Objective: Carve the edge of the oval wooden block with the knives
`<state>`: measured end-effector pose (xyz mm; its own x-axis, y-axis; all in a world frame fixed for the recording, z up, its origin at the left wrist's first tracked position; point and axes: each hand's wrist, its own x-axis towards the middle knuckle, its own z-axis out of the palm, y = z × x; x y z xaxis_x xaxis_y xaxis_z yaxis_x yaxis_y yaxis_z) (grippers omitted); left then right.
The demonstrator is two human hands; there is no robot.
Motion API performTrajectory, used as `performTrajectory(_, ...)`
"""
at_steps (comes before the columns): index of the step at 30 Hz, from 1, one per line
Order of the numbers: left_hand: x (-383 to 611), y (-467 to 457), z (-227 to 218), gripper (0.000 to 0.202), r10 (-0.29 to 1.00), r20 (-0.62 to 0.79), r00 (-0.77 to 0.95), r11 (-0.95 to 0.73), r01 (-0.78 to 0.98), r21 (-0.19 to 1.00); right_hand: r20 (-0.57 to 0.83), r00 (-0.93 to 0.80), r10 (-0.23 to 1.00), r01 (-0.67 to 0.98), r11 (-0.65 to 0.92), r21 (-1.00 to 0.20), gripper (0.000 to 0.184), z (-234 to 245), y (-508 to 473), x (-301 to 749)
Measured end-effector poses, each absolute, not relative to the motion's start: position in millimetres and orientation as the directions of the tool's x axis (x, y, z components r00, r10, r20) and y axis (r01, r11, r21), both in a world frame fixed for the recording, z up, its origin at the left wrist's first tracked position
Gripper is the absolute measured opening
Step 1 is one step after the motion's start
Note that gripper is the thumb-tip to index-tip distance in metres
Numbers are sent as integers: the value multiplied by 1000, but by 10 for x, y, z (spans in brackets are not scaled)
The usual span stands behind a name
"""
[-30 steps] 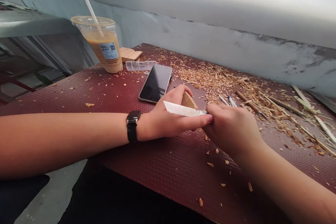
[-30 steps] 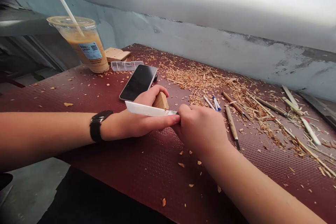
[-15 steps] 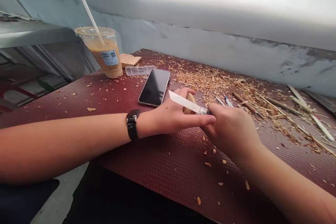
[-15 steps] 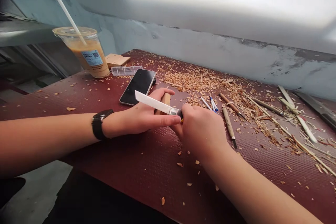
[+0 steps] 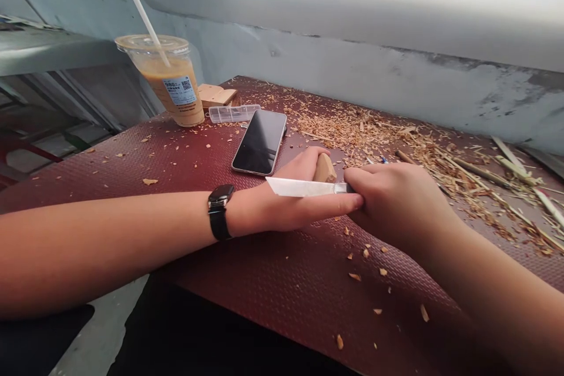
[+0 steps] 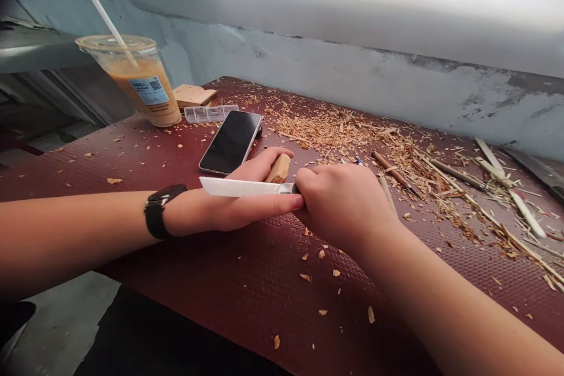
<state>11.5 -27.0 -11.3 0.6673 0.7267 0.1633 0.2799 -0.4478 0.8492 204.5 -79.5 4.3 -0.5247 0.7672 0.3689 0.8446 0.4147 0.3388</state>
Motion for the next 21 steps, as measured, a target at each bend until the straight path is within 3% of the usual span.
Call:
performTrajectory(5,132,-326,-106,51,756,183,629,-458,307,834,352,-550,757,829,444,341,15,55,-808,2074)
performTrajectory(8,148,-352,-126,45,769,240,592,-480,289,828,351,-532,770,838,420,349,15,30,-801,2069)
performTrajectory(16,217,-283,-287,37,775,420,472,-539,149,829,238,-123,964,971,67,230,28,35,-812,1860)
performTrajectory(21,228,-219,-328,42,754,411,513,-523,91,847,317,-158,935,978,104,180,30,-8,-806,1892)
